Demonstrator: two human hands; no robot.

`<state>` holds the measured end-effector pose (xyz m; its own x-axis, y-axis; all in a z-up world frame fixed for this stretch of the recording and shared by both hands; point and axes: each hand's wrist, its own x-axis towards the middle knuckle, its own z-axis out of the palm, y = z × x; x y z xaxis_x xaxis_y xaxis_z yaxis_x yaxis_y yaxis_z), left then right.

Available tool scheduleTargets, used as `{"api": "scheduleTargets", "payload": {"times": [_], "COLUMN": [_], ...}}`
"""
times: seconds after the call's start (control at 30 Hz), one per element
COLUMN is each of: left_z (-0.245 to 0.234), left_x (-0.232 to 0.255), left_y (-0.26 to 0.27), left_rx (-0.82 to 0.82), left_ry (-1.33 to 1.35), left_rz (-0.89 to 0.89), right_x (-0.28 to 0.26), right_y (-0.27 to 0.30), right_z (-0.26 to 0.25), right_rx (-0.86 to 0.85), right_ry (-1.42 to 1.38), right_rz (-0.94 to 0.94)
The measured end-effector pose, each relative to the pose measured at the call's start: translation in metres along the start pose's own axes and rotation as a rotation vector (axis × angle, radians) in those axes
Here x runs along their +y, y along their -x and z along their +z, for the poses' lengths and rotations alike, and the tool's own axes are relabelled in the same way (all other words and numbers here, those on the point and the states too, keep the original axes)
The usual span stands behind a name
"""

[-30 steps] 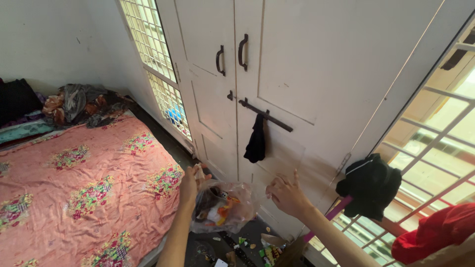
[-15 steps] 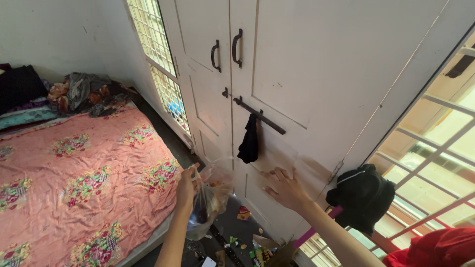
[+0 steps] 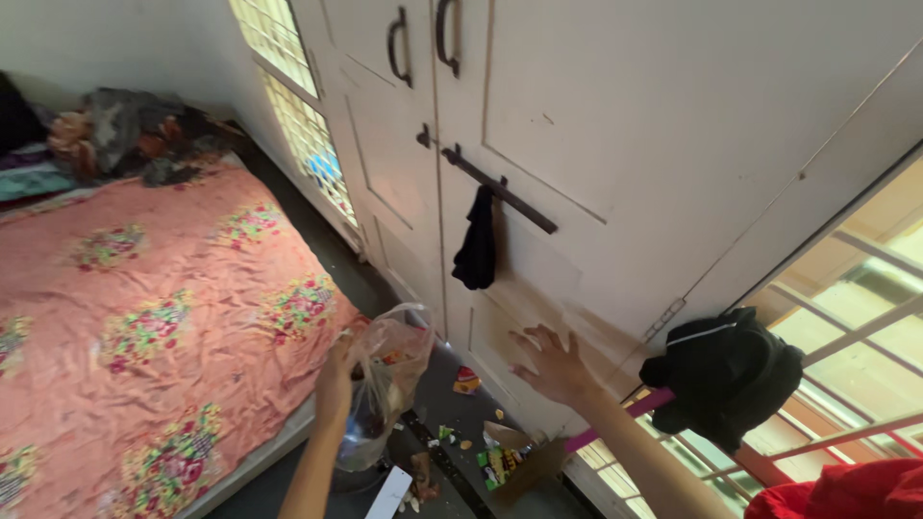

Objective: The person collects trash and debris into a plastic bag, then uses a broom and dustpan to sweep up the remaining small pieces on the floor.

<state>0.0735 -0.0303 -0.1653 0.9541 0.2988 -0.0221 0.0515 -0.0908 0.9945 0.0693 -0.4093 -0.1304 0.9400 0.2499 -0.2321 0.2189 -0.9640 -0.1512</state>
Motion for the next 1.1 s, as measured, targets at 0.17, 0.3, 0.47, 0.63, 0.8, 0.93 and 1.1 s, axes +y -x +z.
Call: {"api": "scheduleTargets", "payload": {"times": [0.17, 0.3, 0.47, 0.63, 0.8, 0.93, 1.1], "left_z": [-0.001, 0.01, 0.029, 0.048, 0.052, 0.06, 0.072], "left_x": [-0.027, -0.064, -0.132, -0.203, -0.281, -0.361, -0.433], "left_y": [-0.002, -0.006, -0.002, 0.006, 0.007, -0.008, -0.022], "left_rx": [-0.018, -0.011, -0.05, -0.146, -0.157, -0.076, 0.059], "left_ry": [0.064, -0.068, -0.032, -0.045, -0.248, -0.008, 0.271], "left_rz": [-0.03, 0.026, 0.051, 0.023, 0.048, 0.053, 0.067], "right_x": [0.024, 0.038, 0.053, 0.073, 0.087, 0.085, 0.092], "right_y": [-0.024, -0.048, -0.07, -0.082, -0.099, -0.121, -0.148], "right_z": [0.077, 0.153, 0.252, 0.351, 0.445, 0.518, 0.604], "right_rx": [-0.091, -0.122, -0.2, -0.308, -0.316, -0.389, -0.35], "right_ry": [-0.056, -0.134, -0.161, -0.144, -0.072, 0.025, 0.067], "right_rz": [-0.04, -0.054, 0.044, 0.136, 0.112, 0.126, 0.117]}}
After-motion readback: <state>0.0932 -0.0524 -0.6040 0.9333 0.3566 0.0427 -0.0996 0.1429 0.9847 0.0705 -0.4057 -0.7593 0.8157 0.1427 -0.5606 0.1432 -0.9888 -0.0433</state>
